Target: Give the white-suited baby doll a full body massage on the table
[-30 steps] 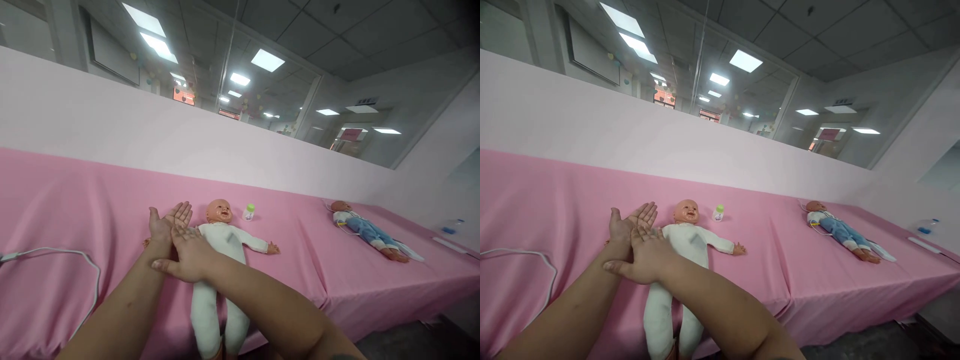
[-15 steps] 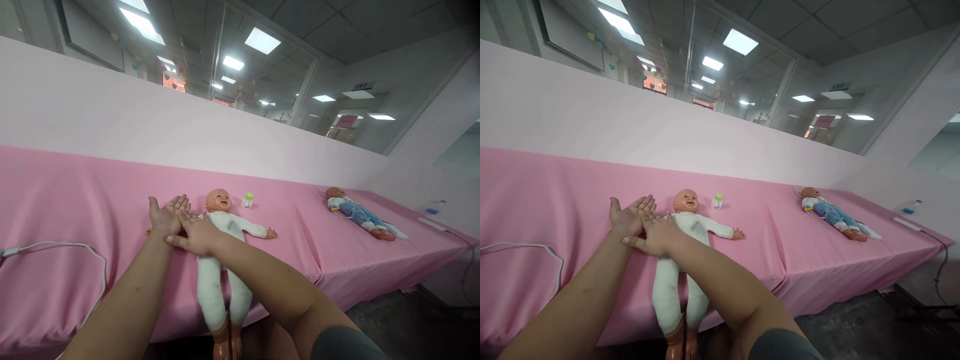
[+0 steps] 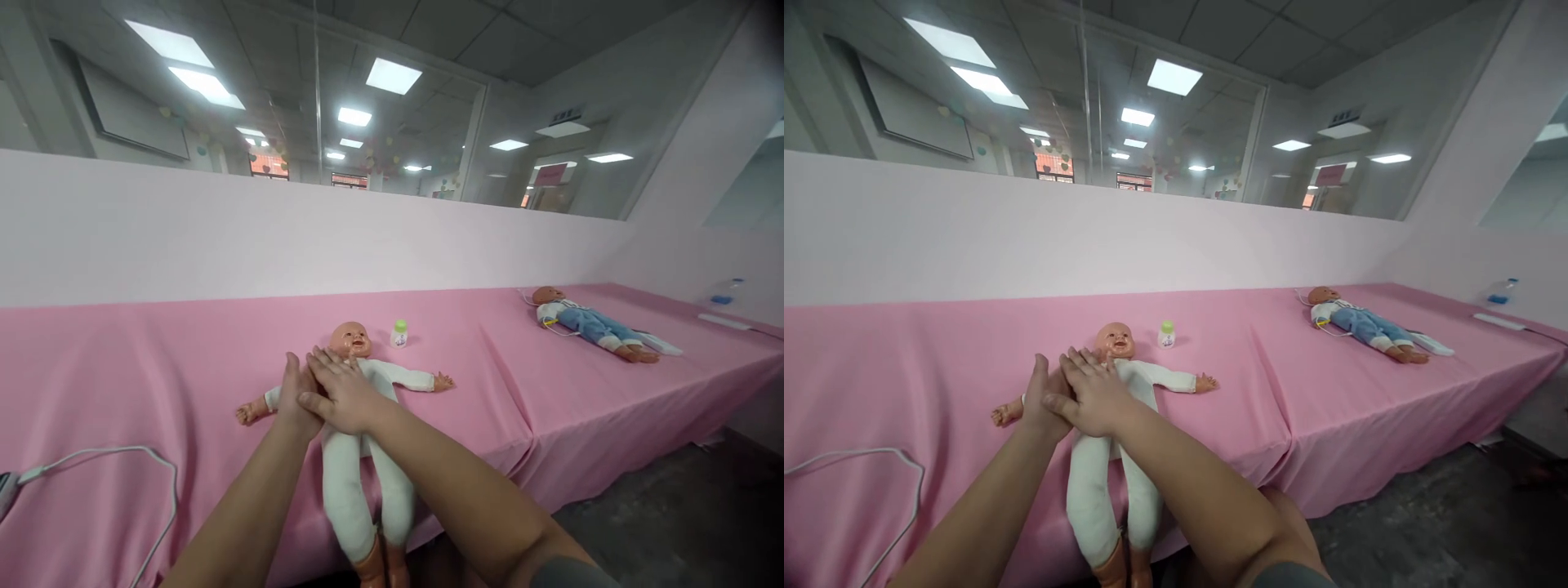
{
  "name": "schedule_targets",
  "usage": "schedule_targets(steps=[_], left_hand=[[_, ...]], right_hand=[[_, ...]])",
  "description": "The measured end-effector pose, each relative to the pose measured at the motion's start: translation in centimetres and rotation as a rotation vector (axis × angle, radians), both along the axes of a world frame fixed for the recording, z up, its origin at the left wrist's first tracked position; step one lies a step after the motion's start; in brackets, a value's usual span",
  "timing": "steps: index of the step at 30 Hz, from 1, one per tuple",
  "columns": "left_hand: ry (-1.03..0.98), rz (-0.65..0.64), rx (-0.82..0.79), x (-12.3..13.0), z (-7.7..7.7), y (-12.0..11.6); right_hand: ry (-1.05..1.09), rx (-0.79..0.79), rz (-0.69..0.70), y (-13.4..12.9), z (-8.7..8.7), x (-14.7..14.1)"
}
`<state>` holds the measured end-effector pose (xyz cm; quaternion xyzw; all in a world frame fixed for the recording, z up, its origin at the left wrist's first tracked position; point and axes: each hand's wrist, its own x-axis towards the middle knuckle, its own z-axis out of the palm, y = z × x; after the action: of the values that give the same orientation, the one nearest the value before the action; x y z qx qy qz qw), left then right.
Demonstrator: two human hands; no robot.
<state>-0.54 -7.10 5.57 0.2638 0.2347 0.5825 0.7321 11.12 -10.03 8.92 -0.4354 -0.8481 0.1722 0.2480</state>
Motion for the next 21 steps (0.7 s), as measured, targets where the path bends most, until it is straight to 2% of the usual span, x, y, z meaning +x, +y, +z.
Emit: schedule_targets(steps=[3,5,8,10,13,17,19,21], left_hand=[[0.314,-0.001,0.239,-0.6,-2.4,-1.5],[0.535,-0.026,0.341,-1.2,-4.1,-2.2],[0.666,-0.027,0.361,-1.8,-5.7,-2.7],[0.686,-0.008,0.368,-1.7,-6.1,-2.8],[0.734,0.012,0.393,-1.3,-6.3,-2.8],[0.836,0.044,0.468,-1.3,-6.6,-2.7],[0.962,0.047,0.504,-1.7,-6.3,-3.0],[1.155,-0.017,0.565,-2.1,-5.5,-3.9]], right_hand=[[0.099,-0.03,0.067,-2.0,-0.9,4.1],[0.172,-0.044,0.11,-3.6,-2.1,6.4],[0.209,-0.068,0.129,-5.5,-3.7,8.4],[0.131,-0.057,0.167,-5.7,-4.2,8.8],[-0.044,-0.044,0.19,-3.8,-4.3,8.9],[-0.139,-0.038,0.135,1.2,-4.6,9.6],[-0.125,-0.039,0.04,3.3,-5.0,10.7],[-0.09,-0.086,-0.082,4.5,-5.5,12.1]])
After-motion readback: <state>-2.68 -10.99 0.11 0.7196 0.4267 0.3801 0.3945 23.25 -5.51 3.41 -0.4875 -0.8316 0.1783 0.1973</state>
